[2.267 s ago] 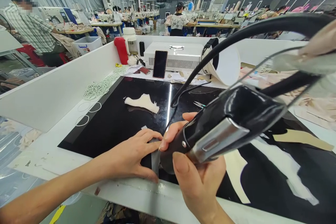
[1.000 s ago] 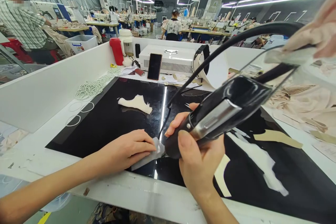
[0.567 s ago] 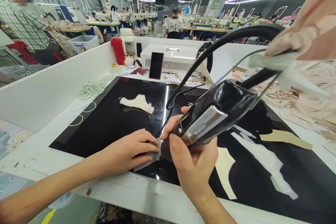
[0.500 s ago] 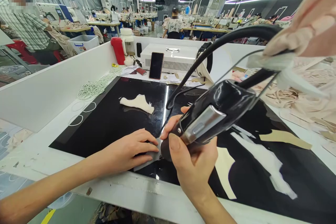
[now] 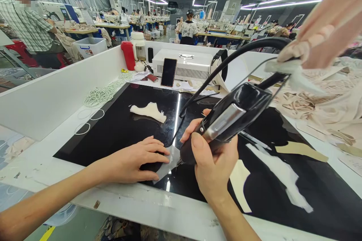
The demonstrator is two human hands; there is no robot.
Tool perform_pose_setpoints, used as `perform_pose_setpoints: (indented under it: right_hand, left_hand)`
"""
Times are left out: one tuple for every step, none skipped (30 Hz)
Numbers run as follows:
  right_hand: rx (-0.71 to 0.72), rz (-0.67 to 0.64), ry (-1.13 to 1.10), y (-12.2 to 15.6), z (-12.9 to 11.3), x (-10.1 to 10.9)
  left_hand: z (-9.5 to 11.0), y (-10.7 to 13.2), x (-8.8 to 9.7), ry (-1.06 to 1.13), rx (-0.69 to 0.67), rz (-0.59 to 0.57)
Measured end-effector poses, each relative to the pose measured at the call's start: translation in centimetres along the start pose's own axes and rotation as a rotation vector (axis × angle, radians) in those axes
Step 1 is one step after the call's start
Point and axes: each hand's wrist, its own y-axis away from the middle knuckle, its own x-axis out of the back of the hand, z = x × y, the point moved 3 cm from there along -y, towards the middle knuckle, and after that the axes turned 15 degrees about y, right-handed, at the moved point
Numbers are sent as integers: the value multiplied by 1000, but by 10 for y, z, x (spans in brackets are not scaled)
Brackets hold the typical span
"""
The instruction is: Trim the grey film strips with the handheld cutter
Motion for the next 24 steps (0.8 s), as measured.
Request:
perform_pose_setpoints:
  right_hand:
    - [-4,2,-10,1,-1,-1]
    - [-8,2,-23,2,-2,-1]
    - [-11,-4,-37,3,-4,-2]
    - [-13,-13,-52,5,-5,-4]
    - [-16,-26,-63,7,-6,-5]
    - [-21,-39,-73,9,-7,-7]
    - [-28,-51,-81,11,-7,-8]
    - [-35,-61,-88,13,-7,-9]
    - [-42,-68,-92,14,-7,-9]
    - [-47,-74,-93,16,-6,-10]
    - [-49,-76,-89,17,-5,-9]
    - [-49,-76,-82,18,-4,-8]
    - [-52,-76,-69,18,-4,-7]
    - [-55,-81,-55,18,-3,-6]
    - [-59,-87,-43,18,-3,-6]
    - [-63,-92,-34,19,-3,-6]
    - [-67,-95,-31,19,-4,-6]
    - [-66,-96,-36,19,-4,-6]
    - [-66,-94,-50,20,-5,-7]
    - [-65,-88,-69,21,-6,-8]
    - [-66,-85,-86,22,-7,-10]
    - [-69,-91,-99,23,-8,-11]
    - [-72,-102,-105,25,-9,-12]
    - [-75,-119,-104,27,-9,-13]
  left_hand:
    - [0,0,0,0,2,-1]
    - [0,0,0,0,5,-2]
    - [0,0,0,0,8,-4]
    - [0,0,0,1,13,-6]
    - [0,0,-1,2,16,-8]
    - [0,0,-1,4,18,-10]
    - [0,0,0,5,18,-12]
    - [0,0,0,4,15,-13]
    - [1,0,0,3,12,-13]
    - [1,-1,0,3,8,-14]
    - [1,-1,0,5,3,-13]
    - [1,-1,0,7,0,-13]
    - [1,-2,0,9,-2,-13]
    - [0,-2,0,9,-3,-12]
    - [0,-2,-1,10,-5,-13]
    - [0,-2,-1,11,-5,-13]
    - [0,-2,-1,12,-6,-13]
    - [0,-2,-1,13,-7,-13]
    - [0,-2,-1,14,-8,-14]
    - [0,-2,-1,12,-8,-15]
    - [0,-2,0,9,-4,-17]
    - [0,-2,0,2,0,-20]
    - [0,-2,-1,-8,7,-25]
    - [0,-3,-1,-19,12,-30]
